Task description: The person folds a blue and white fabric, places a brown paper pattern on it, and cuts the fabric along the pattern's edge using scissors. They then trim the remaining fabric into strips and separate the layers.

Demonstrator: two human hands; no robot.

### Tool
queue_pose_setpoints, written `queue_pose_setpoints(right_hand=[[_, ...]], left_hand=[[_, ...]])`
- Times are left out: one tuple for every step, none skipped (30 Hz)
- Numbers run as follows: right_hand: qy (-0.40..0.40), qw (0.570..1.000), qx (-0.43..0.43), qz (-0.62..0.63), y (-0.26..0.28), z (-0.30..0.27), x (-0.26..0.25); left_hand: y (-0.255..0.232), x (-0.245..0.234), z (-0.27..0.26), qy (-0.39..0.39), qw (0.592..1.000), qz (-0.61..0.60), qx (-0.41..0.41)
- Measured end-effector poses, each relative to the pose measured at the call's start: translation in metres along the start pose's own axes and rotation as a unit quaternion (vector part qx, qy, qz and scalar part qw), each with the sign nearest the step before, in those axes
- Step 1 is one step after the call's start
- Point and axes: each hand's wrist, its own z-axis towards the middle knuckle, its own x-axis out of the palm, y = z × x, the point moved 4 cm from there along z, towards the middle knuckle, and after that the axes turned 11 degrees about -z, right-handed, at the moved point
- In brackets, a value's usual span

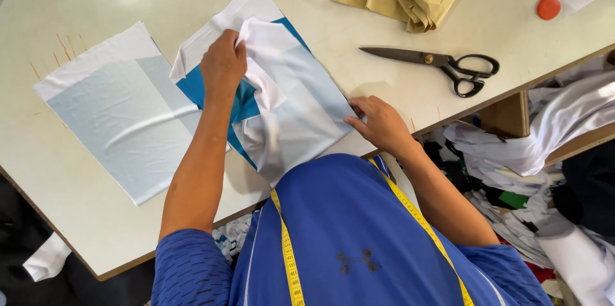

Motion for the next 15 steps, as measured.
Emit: queue_pose_setpoints(right_hand=[[-0.002, 1.0, -0.021, 0.011, -0.004, -0.003, 0.002], [-0.001, 1.0, -0.02, 0.013, -0.002, -0.005, 0.0], [0.002, 0.998, -0.022, 0.05, 0.0, -0.007, -0.003], [0.004, 0.996, -0.026, 0.088, 0.002, -0.008, -0.005], [0.004, 0.996, -0.026, 0.089, 0.006, -0.005, -0.008], [0.041, 0.988, -0.027, 0.147, 0.009, -0.002, -0.008], [0.078, 0.976, -0.028, 0.204, 0.013, 0.001, -0.009], [0.076, 0.975, -0.028, 0.205, 0.023, 0.005, -0.015], [0.124, 0.97, 0.079, 0.195, 0.026, 0.007, -0.015], [0.17, 0.951, 0.185, 0.184, 0.028, 0.008, -0.017], [0.167, 0.951, 0.185, 0.185, 0.028, 0.012, -0.015], [0.148, 0.958, 0.197, 0.149, 0.028, 0.014, -0.015], [0.128, 0.963, 0.209, 0.114, 0.027, 0.016, -0.015], [0.128, 0.963, 0.206, 0.114, 0.03, 0.016, -0.017], [0.131, 0.958, 0.229, 0.114, 0.031, 0.015, -0.018]], left_hand=[[-0.003, -0.009, -0.004, 0.004, 1.0, -0.011, -0.016], [-0.002, -0.013, -0.004, 0.005, 1.0, -0.01, -0.017], [-0.001, -0.017, -0.004, 0.003, 1.0, 0.003, -0.022], [0.0, -0.022, -0.003, -0.001, 1.0, 0.016, -0.025], [0.006, -0.022, 0.002, -0.001, 1.0, 0.018, -0.025], [0.01, -0.023, 0.008, 0.005, 1.0, 0.004, -0.011], [0.014, -0.023, 0.013, 0.011, 1.0, -0.01, 0.004], [0.008, -0.029, 0.017, 0.011, 1.0, -0.009, 0.005], [0.002, -0.036, 0.021, -0.009, 0.999, -0.042, 0.012], [-0.005, -0.043, 0.025, -0.029, 0.997, -0.074, 0.021], [-0.002, -0.04, 0.034, -0.029, 0.997, -0.073, 0.023], [0.001, -0.039, 0.04, -0.069, 0.994, -0.065, 0.046], [0.004, -0.038, 0.045, -0.108, 0.99, -0.057, 0.069], [0.01, -0.03, 0.049, -0.111, 0.99, -0.056, 0.069], [0.017, -0.021, 0.055, -0.102, 0.993, -0.005, 0.059]])
